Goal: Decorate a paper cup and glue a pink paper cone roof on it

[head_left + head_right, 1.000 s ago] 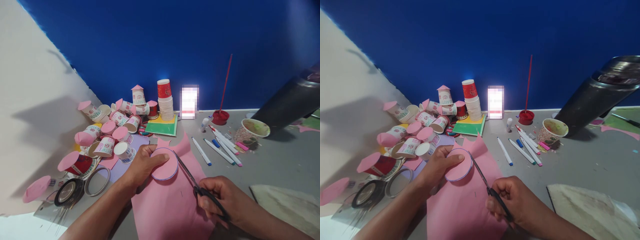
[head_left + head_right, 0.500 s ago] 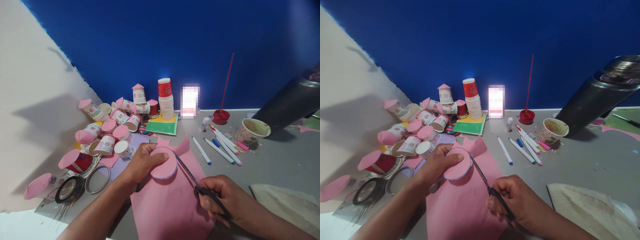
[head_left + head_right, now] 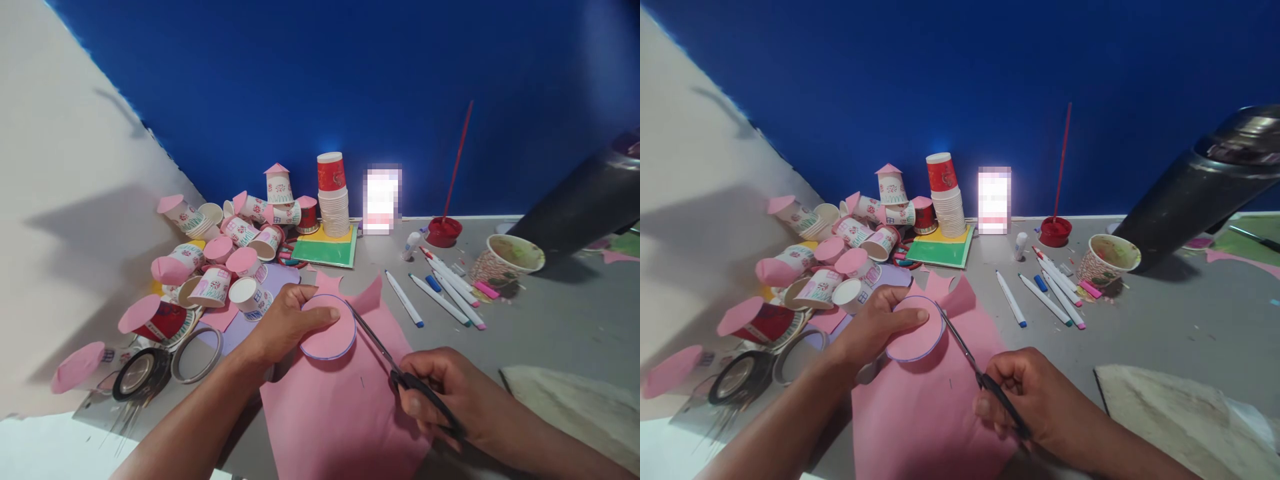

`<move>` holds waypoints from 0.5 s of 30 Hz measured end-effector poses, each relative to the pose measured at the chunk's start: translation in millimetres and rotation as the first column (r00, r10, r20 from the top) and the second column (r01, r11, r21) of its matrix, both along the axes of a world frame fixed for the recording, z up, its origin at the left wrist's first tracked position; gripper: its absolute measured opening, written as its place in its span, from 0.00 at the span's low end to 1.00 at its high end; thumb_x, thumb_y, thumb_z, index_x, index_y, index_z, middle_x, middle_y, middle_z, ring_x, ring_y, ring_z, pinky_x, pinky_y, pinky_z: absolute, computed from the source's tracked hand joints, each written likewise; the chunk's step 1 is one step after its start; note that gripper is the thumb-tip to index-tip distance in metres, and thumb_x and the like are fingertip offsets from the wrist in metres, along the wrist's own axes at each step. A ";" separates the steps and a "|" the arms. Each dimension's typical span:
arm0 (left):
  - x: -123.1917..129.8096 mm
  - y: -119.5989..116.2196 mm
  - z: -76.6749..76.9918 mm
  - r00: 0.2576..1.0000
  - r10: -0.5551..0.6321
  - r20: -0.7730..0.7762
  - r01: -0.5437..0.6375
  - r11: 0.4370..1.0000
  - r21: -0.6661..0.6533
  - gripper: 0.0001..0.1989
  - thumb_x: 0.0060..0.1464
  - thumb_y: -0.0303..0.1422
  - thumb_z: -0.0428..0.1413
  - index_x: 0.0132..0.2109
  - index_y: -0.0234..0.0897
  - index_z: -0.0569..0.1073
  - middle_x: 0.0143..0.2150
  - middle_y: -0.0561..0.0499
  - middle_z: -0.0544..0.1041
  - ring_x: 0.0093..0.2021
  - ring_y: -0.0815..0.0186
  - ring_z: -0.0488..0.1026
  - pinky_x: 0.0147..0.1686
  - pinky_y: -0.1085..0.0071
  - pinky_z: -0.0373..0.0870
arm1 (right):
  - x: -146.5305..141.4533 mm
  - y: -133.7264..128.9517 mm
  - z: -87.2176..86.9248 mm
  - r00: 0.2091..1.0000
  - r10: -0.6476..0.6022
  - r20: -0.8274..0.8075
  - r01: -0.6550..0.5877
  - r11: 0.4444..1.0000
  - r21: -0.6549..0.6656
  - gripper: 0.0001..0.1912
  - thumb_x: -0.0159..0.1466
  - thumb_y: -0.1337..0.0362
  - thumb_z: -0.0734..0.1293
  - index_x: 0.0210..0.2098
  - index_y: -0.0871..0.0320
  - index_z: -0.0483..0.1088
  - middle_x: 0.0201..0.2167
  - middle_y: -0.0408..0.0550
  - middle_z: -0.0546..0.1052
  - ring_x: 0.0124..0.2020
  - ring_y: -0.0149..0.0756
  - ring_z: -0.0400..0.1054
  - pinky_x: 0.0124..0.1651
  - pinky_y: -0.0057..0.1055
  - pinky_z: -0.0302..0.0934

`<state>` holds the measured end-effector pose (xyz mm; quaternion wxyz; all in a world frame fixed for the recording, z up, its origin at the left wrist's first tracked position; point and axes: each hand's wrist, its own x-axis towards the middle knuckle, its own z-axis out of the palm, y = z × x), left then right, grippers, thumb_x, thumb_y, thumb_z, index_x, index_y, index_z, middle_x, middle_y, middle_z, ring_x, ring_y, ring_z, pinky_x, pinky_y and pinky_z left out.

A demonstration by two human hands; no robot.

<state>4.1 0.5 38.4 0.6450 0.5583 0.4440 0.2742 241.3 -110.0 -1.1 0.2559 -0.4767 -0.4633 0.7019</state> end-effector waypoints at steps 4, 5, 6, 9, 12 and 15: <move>-0.3 1.2 3.6 1.000 -0.015 0.005 0.015 1.000 -0.002 0.18 0.45 0.40 0.71 0.25 0.32 0.75 0.23 0.54 0.68 0.23 0.74 0.60 0.23 0.76 0.56 | 2.0 -0.5 1.4 1.000 0.013 0.013 -0.013 1.000 -0.006 0.34 0.53 0.31 0.73 0.24 0.58 0.66 0.18 0.41 0.71 0.15 0.21 0.54 0.18 0.23 0.45; -0.3 1.4 4.4 1.000 -0.024 0.014 0.024 1.000 -0.006 0.18 0.44 0.40 0.72 0.25 0.32 0.75 0.23 0.54 0.68 0.23 0.74 0.60 0.23 0.76 0.56 | 2.6 -0.7 1.3 1.000 0.016 0.008 -0.016 1.000 -0.003 0.35 0.53 0.30 0.72 0.24 0.58 0.66 0.18 0.41 0.71 0.15 0.20 0.54 0.19 0.23 0.45; -0.2 1.6 5.0 0.999 -0.032 0.023 0.032 0.999 -0.010 0.17 0.44 0.40 0.72 0.25 0.32 0.75 0.23 0.54 0.68 0.23 0.74 0.59 0.23 0.76 0.56 | 3.1 -0.9 0.9 1.000 0.018 0.003 -0.018 1.000 -0.002 0.35 0.53 0.30 0.72 0.24 0.58 0.66 0.18 0.41 0.71 0.15 0.20 0.54 0.19 0.23 0.45; 0.4 1.7 5.7 0.999 -0.032 0.022 0.032 0.999 -0.014 0.17 0.44 0.40 0.71 0.25 0.32 0.75 0.22 0.53 0.68 0.23 0.73 0.60 0.23 0.76 0.56 | 3.8 -1.4 -1.2 0.999 0.030 -0.021 -0.030 1.000 0.006 0.36 0.53 0.29 0.71 0.25 0.58 0.65 0.16 0.37 0.66 0.14 0.20 0.52 0.19 0.24 0.43; 1.2 1.4 6.4 1.000 -0.025 0.017 0.025 1.000 -0.012 0.18 0.43 0.41 0.72 0.24 0.33 0.74 0.21 0.54 0.68 0.22 0.73 0.60 0.22 0.76 0.55 | 3.6 -1.5 -1.8 0.999 0.046 -0.029 -0.045 0.999 0.023 0.34 0.55 0.30 0.71 0.24 0.57 0.64 0.14 0.35 0.62 0.14 0.21 0.51 0.19 0.24 0.43; 1.9 1.4 8.1 0.999 -0.033 0.023 0.033 0.999 -0.020 0.18 0.42 0.41 0.72 0.23 0.33 0.74 0.21 0.54 0.67 0.22 0.74 0.58 0.21 0.76 0.53 | 2.5 -0.9 1.3 0.999 0.043 -0.013 -0.043 0.999 0.012 0.33 0.55 0.33 0.73 0.24 0.57 0.64 0.14 0.35 0.63 0.14 0.21 0.51 0.19 0.24 0.44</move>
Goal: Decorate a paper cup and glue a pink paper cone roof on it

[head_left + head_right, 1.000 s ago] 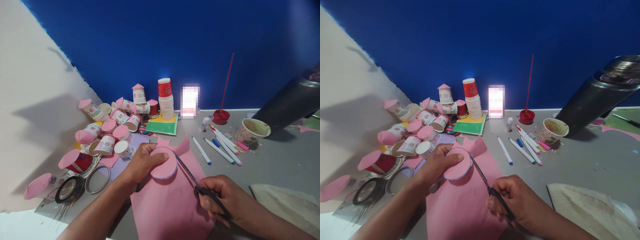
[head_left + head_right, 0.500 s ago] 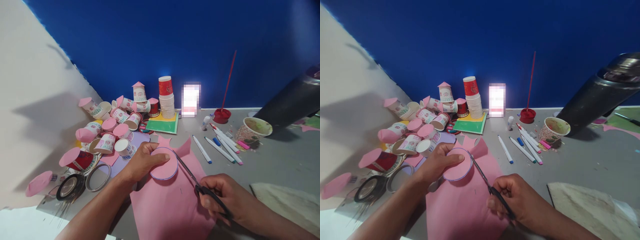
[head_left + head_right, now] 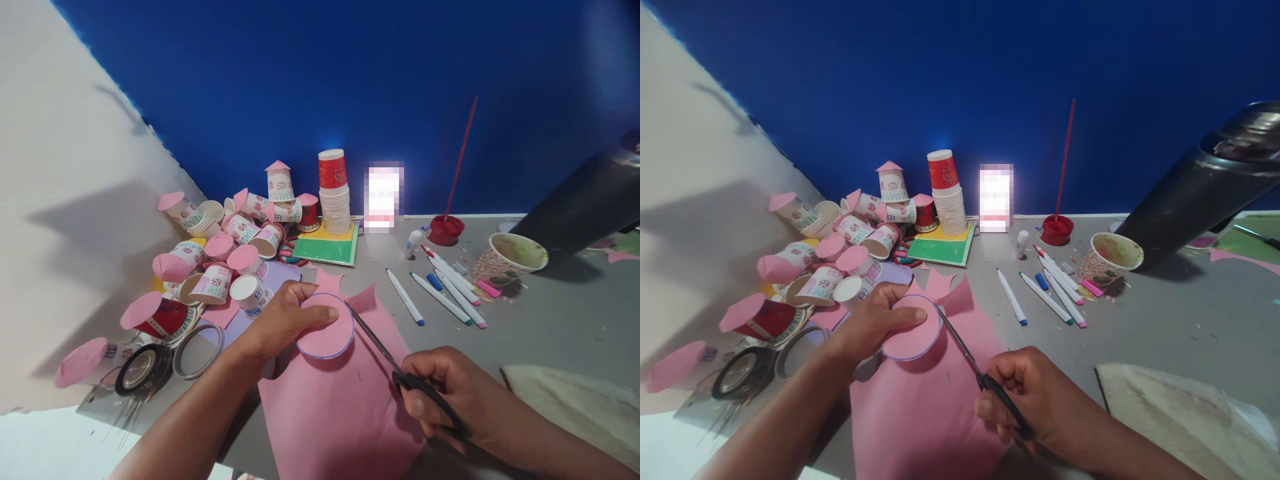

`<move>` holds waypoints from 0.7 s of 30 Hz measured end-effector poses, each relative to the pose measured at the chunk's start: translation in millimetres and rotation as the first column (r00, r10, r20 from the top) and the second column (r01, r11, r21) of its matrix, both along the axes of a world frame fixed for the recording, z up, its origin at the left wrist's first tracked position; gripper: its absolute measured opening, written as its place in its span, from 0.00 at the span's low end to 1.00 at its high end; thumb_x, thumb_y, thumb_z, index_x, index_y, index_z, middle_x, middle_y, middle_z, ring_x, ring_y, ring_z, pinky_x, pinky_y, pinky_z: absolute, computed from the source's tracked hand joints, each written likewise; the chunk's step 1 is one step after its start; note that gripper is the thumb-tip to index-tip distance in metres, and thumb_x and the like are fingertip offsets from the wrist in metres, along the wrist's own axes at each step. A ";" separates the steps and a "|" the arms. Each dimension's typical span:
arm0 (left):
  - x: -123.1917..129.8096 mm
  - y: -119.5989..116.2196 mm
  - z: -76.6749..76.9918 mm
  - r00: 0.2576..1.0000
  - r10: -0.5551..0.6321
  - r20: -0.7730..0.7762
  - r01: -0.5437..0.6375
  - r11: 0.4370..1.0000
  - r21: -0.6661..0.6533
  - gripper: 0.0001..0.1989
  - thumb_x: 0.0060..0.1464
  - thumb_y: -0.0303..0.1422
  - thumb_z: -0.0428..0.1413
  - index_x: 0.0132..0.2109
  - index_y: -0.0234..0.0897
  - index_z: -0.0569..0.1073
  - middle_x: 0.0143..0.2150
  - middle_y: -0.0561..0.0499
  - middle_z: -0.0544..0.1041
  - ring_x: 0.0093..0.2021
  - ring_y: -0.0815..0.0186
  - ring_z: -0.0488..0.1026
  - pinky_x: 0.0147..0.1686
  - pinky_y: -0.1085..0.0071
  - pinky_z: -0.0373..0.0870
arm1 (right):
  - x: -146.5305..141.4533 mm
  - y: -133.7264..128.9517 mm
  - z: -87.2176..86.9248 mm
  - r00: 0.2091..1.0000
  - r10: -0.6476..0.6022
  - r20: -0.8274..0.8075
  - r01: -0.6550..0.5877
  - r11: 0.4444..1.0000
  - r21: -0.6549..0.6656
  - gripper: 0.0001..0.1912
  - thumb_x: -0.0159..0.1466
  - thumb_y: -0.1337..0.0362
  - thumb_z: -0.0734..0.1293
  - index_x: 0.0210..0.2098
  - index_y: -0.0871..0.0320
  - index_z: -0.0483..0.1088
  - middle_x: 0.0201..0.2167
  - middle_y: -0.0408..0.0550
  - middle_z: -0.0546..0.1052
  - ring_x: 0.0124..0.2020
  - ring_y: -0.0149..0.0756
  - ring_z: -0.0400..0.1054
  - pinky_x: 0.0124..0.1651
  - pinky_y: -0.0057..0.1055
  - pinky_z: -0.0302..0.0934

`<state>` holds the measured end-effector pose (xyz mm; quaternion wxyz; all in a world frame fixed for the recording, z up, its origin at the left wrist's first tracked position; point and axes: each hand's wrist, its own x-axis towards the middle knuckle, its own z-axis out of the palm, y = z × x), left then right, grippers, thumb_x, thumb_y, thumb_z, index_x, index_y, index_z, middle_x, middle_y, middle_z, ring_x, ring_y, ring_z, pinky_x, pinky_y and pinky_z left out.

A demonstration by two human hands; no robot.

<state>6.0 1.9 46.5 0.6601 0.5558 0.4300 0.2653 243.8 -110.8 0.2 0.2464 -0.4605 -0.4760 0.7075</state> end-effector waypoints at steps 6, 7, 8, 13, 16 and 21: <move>-1.2 0.8 3.6 0.993 -0.086 -0.082 0.086 0.996 -0.002 0.17 0.42 0.40 0.70 0.22 0.33 0.74 0.21 0.55 0.65 0.23 0.74 0.57 0.22 0.75 0.53 | -2.3 1.9 8.7 1.000 0.002 0.007 -0.002 0.999 -0.053 0.30 0.49 0.39 0.79 0.21 0.57 0.67 0.15 0.37 0.65 0.16 0.23 0.55 0.19 0.24 0.45; -1.5 0.9 3.8 0.991 -0.094 -0.090 0.095 0.995 0.004 0.17 0.43 0.40 0.70 0.22 0.33 0.74 0.21 0.55 0.65 0.23 0.73 0.57 0.23 0.75 0.53 | -2.3 1.9 9.2 1.000 0.001 0.004 -0.001 0.998 -0.058 0.31 0.49 0.38 0.79 0.21 0.57 0.67 0.15 0.37 0.65 0.15 0.23 0.55 0.19 0.24 0.45; -1.8 1.0 3.8 0.990 -0.099 -0.096 0.100 0.995 0.012 0.17 0.43 0.40 0.70 0.21 0.33 0.73 0.20 0.55 0.64 0.23 0.73 0.56 0.23 0.74 0.52 | -2.2 1.8 9.4 1.000 -0.002 0.002 0.002 0.998 -0.061 0.31 0.49 0.37 0.79 0.21 0.57 0.67 0.15 0.37 0.65 0.15 0.23 0.54 0.19 0.24 0.44; -3.3 1.8 2.6 0.985 -0.127 -0.118 0.133 0.991 0.037 0.17 0.44 0.41 0.69 0.22 0.33 0.74 0.21 0.55 0.64 0.23 0.72 0.57 0.24 0.73 0.53 | -1.5 1.5 7.6 1.000 -0.002 -0.001 0.002 0.999 -0.045 0.33 0.48 0.34 0.78 0.21 0.57 0.66 0.15 0.38 0.67 0.15 0.23 0.54 0.19 0.24 0.44; -3.7 2.2 2.2 0.984 -0.134 -0.113 0.139 0.990 0.034 0.18 0.44 0.42 0.69 0.22 0.34 0.73 0.21 0.55 0.64 0.24 0.72 0.56 0.24 0.73 0.53 | -0.9 1.6 6.4 1.000 0.006 0.011 -0.005 0.999 -0.035 0.35 0.48 0.31 0.76 0.21 0.57 0.65 0.15 0.38 0.67 0.15 0.22 0.53 0.19 0.24 0.44; -3.5 2.3 3.8 0.984 -0.152 -0.095 0.154 0.988 0.021 0.18 0.44 0.41 0.69 0.22 0.34 0.73 0.22 0.56 0.64 0.24 0.73 0.56 0.24 0.73 0.52 | 2.2 0.7 1.6 1.000 0.019 0.004 -0.019 1.000 -0.024 0.37 0.48 0.28 0.74 0.23 0.57 0.65 0.16 0.38 0.66 0.15 0.22 0.54 0.19 0.24 0.44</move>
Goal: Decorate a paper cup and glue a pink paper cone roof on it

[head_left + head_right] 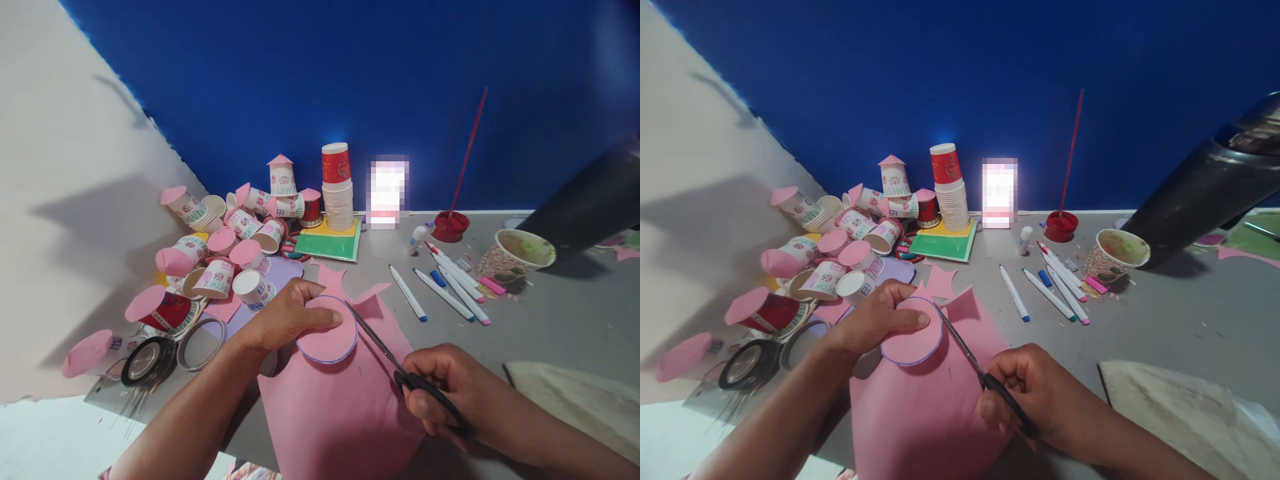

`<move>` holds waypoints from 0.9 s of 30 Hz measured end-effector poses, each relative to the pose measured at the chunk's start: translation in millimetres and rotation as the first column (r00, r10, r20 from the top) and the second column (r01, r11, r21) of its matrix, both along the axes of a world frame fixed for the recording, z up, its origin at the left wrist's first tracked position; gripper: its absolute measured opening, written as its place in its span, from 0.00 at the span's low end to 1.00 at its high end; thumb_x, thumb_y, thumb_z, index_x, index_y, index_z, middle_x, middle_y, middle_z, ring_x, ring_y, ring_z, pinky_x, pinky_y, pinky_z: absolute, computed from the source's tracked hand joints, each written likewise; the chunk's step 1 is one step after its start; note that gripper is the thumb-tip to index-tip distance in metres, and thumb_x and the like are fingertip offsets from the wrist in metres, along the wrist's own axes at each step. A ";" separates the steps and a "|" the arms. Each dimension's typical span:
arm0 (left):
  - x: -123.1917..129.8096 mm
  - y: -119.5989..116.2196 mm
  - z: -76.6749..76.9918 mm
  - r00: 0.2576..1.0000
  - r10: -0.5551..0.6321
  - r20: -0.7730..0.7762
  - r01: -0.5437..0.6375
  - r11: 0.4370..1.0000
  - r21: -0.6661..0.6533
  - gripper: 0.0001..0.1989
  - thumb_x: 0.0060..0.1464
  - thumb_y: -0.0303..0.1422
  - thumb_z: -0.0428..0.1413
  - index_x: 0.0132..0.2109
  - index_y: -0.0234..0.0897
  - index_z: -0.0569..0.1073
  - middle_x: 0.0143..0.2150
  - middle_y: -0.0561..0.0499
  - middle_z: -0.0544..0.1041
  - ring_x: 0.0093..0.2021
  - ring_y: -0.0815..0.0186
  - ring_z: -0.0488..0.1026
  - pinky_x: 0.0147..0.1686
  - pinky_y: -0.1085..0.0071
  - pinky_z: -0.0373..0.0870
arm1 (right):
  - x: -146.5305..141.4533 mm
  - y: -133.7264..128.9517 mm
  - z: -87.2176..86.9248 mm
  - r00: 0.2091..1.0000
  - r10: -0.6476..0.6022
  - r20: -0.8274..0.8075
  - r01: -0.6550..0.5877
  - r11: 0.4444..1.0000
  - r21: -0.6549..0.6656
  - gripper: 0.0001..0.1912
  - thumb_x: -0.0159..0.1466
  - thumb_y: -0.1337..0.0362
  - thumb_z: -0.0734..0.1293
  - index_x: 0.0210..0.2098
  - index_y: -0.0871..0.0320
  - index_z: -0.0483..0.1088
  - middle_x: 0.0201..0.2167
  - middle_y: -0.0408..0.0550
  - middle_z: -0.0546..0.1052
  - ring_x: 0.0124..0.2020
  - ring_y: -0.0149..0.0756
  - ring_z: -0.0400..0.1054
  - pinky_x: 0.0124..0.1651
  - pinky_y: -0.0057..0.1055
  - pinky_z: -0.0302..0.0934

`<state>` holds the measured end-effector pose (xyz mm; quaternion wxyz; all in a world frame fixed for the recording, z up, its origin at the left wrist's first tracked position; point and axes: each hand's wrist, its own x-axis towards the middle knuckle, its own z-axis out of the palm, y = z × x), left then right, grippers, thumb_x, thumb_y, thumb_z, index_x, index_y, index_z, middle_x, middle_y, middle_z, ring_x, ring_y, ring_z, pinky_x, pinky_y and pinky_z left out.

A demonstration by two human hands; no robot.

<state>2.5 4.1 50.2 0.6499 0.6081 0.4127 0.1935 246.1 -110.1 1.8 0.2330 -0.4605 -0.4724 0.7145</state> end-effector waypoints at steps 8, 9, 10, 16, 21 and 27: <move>-1.2 1.0 1.7 0.999 -0.016 0.028 0.017 0.999 -0.029 0.19 0.44 0.41 0.70 0.21 0.34 0.72 0.20 0.57 0.62 0.23 0.74 0.54 0.21 0.75 0.50 | -0.4 0.3 1.6 0.999 0.015 0.037 -0.015 1.000 0.007 0.37 0.50 0.27 0.72 0.21 0.57 0.65 0.15 0.38 0.64 0.15 0.22 0.54 0.18 0.23 0.43; -2.0 1.3 1.5 1.000 -0.022 0.019 0.022 0.999 -0.023 0.19 0.44 0.42 0.70 0.21 0.34 0.72 0.21 0.56 0.62 0.23 0.73 0.55 0.21 0.75 0.50 | -1.2 0.5 2.8 0.999 0.014 0.039 -0.014 1.000 -0.001 0.38 0.49 0.27 0.72 0.21 0.57 0.65 0.15 0.38 0.64 0.15 0.22 0.53 0.18 0.23 0.44; -2.7 1.6 1.1 0.999 -0.031 0.008 0.031 0.999 -0.018 0.19 0.44 0.42 0.70 0.22 0.34 0.73 0.21 0.56 0.63 0.23 0.73 0.56 0.20 0.74 0.50 | -1.9 0.6 3.8 0.999 0.012 0.038 -0.012 1.000 -0.011 0.38 0.48 0.26 0.72 0.21 0.57 0.64 0.15 0.38 0.64 0.15 0.22 0.53 0.18 0.23 0.44; -6.9 4.4 -1.9 0.991 -0.120 -0.053 0.120 0.993 -0.007 0.17 0.46 0.41 0.68 0.23 0.33 0.74 0.21 0.56 0.64 0.23 0.73 0.56 0.21 0.74 0.52 | -3.1 0.4 6.0 0.999 0.021 0.025 -0.020 0.999 -0.045 0.38 0.46 0.27 0.74 0.21 0.58 0.66 0.15 0.37 0.64 0.14 0.22 0.53 0.17 0.23 0.43; -7.9 6.1 -2.4 0.990 -0.129 -0.049 0.128 0.992 -0.017 0.18 0.44 0.40 0.70 0.23 0.33 0.72 0.21 0.57 0.62 0.24 0.74 0.55 0.21 0.75 0.51 | -2.3 -0.5 2.2 1.000 0.017 -0.007 -0.017 0.998 -0.058 0.38 0.46 0.28 0.75 0.22 0.58 0.66 0.15 0.36 0.64 0.14 0.21 0.53 0.17 0.22 0.44; -7.0 5.3 0.2 0.991 -0.136 -0.003 0.136 0.990 -0.037 0.17 0.45 0.38 0.69 0.23 0.33 0.72 0.21 0.58 0.62 0.23 0.75 0.54 0.21 0.75 0.50 | -0.6 -3.7 -5.0 0.999 0.025 -0.040 -0.027 0.999 -0.047 0.37 0.49 0.28 0.73 0.23 0.58 0.65 0.15 0.37 0.64 0.14 0.20 0.52 0.17 0.22 0.43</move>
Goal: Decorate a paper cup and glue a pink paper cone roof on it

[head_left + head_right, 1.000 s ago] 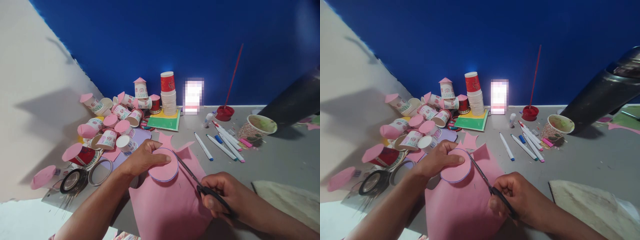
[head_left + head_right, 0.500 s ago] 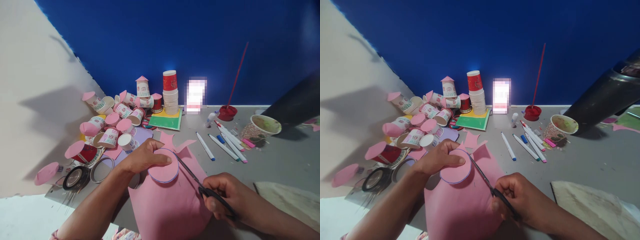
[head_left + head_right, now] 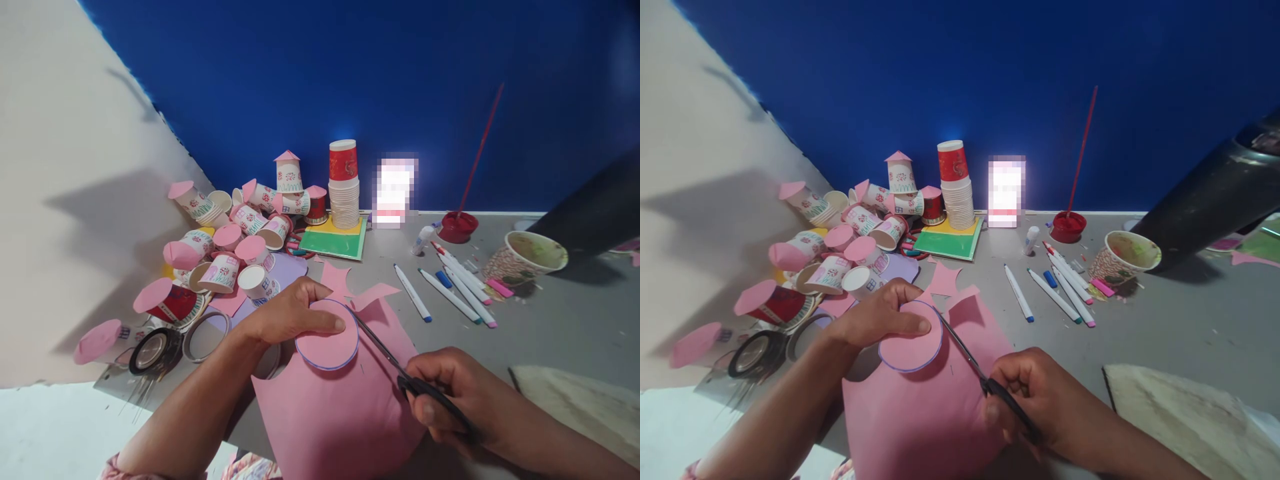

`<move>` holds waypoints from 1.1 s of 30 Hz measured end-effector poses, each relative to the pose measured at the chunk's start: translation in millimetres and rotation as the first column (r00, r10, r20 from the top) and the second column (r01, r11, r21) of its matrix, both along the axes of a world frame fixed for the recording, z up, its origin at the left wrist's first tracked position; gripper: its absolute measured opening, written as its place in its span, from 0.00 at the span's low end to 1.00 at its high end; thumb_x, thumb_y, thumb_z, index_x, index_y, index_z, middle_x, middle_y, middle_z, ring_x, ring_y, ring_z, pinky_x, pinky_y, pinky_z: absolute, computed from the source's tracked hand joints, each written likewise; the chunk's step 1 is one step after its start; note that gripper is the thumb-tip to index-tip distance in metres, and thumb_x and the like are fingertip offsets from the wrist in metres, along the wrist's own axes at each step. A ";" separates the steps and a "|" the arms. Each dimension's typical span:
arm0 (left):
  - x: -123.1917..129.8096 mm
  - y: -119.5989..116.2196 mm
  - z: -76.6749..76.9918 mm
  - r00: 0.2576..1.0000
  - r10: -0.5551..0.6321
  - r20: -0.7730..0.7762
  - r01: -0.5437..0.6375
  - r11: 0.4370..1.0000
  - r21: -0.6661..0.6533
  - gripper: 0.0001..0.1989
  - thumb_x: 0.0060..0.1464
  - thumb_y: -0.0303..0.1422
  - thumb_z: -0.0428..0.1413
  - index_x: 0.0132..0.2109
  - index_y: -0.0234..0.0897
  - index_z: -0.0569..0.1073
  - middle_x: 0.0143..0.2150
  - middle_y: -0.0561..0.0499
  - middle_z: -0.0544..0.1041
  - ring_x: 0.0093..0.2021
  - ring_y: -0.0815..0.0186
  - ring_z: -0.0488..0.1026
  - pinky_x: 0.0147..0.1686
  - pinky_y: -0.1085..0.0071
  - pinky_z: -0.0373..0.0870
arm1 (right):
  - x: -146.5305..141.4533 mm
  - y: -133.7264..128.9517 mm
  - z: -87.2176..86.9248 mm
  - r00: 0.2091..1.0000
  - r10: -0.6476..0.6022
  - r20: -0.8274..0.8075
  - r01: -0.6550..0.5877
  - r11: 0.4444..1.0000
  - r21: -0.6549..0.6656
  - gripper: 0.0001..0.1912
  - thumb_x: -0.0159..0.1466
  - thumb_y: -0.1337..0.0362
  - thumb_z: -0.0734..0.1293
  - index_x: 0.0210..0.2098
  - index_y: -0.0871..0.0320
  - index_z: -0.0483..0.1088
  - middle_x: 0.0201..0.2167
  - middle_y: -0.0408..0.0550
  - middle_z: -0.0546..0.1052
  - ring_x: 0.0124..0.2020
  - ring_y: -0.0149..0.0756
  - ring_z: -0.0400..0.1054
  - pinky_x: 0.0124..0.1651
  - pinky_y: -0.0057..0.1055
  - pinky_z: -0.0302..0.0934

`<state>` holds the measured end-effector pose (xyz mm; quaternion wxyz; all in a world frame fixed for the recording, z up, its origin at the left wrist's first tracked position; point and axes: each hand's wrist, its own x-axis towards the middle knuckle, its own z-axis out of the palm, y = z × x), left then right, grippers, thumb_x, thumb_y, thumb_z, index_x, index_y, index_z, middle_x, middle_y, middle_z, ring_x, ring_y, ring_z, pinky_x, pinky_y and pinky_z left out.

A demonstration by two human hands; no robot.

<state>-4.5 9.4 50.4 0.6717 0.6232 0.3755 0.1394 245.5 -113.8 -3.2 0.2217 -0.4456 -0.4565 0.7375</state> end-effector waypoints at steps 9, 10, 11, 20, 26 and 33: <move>-0.6 0.1 -1.1 0.999 0.004 -0.047 -0.003 1.000 0.027 0.20 0.45 0.39 0.69 0.21 0.34 0.68 0.20 0.58 0.60 0.22 0.75 0.54 0.20 0.75 0.48 | -3.2 2.1 3.4 1.000 -0.001 -0.012 0.001 1.000 -0.028 0.37 0.47 0.30 0.76 0.21 0.57 0.64 0.15 0.38 0.65 0.14 0.21 0.52 0.17 0.22 0.44; -0.5 -0.2 -1.1 0.999 0.006 -0.047 -0.005 1.000 0.025 0.19 0.46 0.40 0.69 0.21 0.34 0.68 0.20 0.58 0.61 0.22 0.75 0.54 0.20 0.75 0.48 | -3.2 2.2 3.9 1.000 -0.001 -0.015 0.000 1.000 -0.026 0.37 0.47 0.29 0.75 0.22 0.57 0.64 0.15 0.37 0.65 0.14 0.21 0.52 0.17 0.22 0.43; -0.4 -0.5 -0.9 0.999 0.009 -0.044 -0.008 1.000 0.022 0.19 0.46 0.39 0.68 0.22 0.34 0.68 0.20 0.58 0.61 0.22 0.75 0.54 0.20 0.75 0.48 | -3.1 2.0 4.2 1.000 0.001 -0.020 -0.001 1.000 -0.021 0.37 0.47 0.28 0.75 0.22 0.57 0.63 0.15 0.37 0.65 0.14 0.20 0.51 0.17 0.22 0.43; -0.4 1.1 -0.1 0.999 -0.035 -0.011 0.035 0.999 0.007 0.15 0.45 0.36 0.69 0.24 0.33 0.73 0.21 0.58 0.64 0.23 0.75 0.55 0.20 0.75 0.50 | -1.0 -1.1 2.2 1.000 0.028 0.011 -0.028 1.000 -0.007 0.36 0.51 0.29 0.73 0.22 0.57 0.64 0.15 0.37 0.64 0.14 0.20 0.52 0.17 0.22 0.43; -1.4 1.2 -0.2 0.997 -0.080 -0.021 0.081 0.997 0.010 0.18 0.48 0.36 0.69 0.22 0.33 0.70 0.21 0.59 0.61 0.23 0.76 0.53 0.22 0.75 0.49 | 0.9 -1.4 -4.2 1.000 0.021 0.001 -0.021 1.000 -0.008 0.36 0.50 0.31 0.75 0.23 0.58 0.66 0.15 0.37 0.65 0.14 0.21 0.53 0.17 0.21 0.44; -3.5 3.1 -2.4 0.990 -0.133 -0.037 0.134 0.991 0.016 0.17 0.49 0.37 0.69 0.24 0.33 0.71 0.22 0.58 0.63 0.24 0.75 0.54 0.22 0.76 0.49 | -2.2 0.9 8.4 1.000 0.019 0.018 -0.018 0.999 -0.043 0.39 0.45 0.26 0.74 0.21 0.58 0.66 0.14 0.36 0.62 0.14 0.20 0.52 0.15 0.21 0.42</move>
